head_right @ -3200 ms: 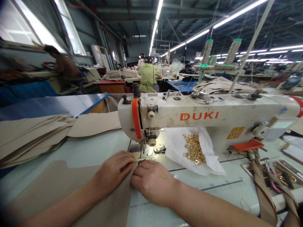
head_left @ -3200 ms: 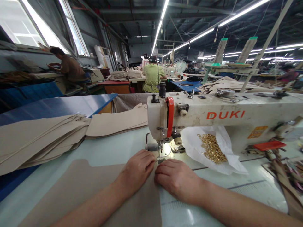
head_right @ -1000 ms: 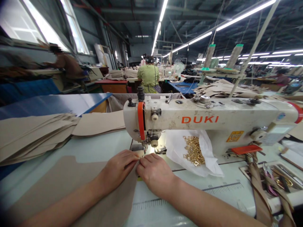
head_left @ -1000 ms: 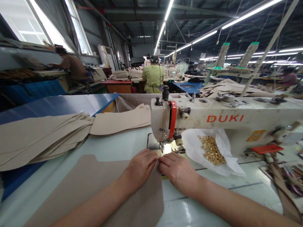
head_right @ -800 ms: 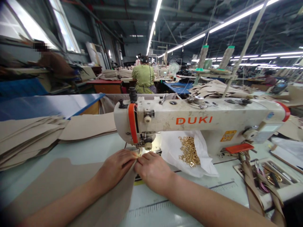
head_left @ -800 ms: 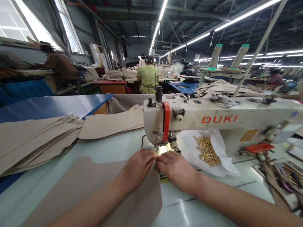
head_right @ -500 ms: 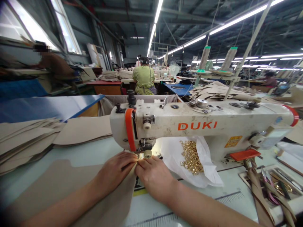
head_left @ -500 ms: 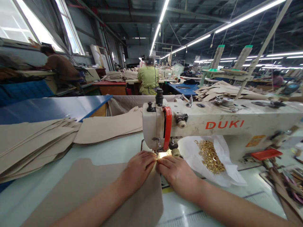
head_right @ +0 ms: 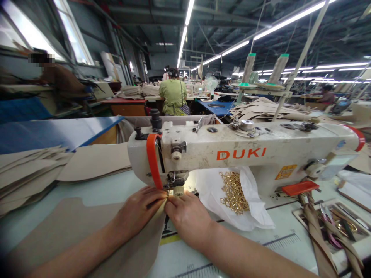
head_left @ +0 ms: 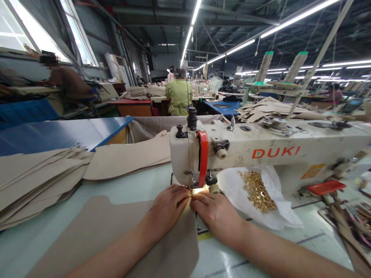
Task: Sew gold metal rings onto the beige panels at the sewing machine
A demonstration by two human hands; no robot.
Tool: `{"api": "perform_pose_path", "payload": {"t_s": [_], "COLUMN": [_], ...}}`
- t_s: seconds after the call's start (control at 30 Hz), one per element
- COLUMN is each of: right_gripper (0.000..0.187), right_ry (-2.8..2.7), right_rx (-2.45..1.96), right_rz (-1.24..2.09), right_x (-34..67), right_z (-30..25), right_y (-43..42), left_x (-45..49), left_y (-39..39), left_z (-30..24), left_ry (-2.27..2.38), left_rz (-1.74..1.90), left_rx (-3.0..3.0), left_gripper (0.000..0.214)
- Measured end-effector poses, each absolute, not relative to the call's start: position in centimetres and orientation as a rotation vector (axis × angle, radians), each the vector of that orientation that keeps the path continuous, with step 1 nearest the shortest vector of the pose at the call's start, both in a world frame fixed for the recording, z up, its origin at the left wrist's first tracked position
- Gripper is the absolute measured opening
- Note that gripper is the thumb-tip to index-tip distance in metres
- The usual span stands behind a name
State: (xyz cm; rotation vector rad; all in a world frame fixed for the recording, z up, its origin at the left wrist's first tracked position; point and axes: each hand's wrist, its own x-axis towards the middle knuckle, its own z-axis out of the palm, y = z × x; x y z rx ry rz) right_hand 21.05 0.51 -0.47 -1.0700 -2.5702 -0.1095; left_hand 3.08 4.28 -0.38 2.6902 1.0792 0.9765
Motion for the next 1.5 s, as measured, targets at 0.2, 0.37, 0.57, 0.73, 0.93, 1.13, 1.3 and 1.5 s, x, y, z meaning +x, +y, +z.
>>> {"api": "perform_pose_path", "payload": {"t_s": [0.2,0.37,0.57,0.73,0.93,1.13,1.3,1.5], "right_gripper": [0.01,0.008,0.008,0.009,0.01,0.008,0.01,0.01], "right_ry": [-2.551,-2.537,-2.624,-2.666,-2.668,-2.671,-2.643,-2.642], "right_rx": [-1.076,-0.992,-0.843,-0.842,-0.847,-0.86,-0.859,-0.887], "right_rz": [-0.147,-0.157,-0.095,-0.066,-0.073,-0.063,-0.067,-0.064], "right_x": [21.1,21.2,21.5,21.6,21.5,21.5,21.4,21.3], "right_z": [-0.6,-0.2,0.1,0.1,0.2,0.4,0.3,0.3], "right_y": [0.4,-0.1,-0.8,-0.7,-0.7,-0.7,-0.6,-0.5], "left_x": [3.1,3.1,2.7,2.2,2.0,1.9,2.2,2.2], "left_y": [4.1,4.0,3.4,2.5,2.5,2.6,2.4,2.4], "left_z": [-0.3,-0.4,-0.6,-0.9,-1.2,-1.2,-0.5,-0.4], "left_ry": [1.091,1.097,1.012,0.994,0.937,0.985,0.985,1.022], "left_rz": [1.0,0.977,0.959,0.847,0.734,0.735,0.721,0.737], "left_rx": [2.697,2.686,2.816,2.951,2.981,2.927,2.952,2.936], "left_gripper": [0.017,0.017,0.023,0.029,0.031,0.031,0.031,0.032]}}
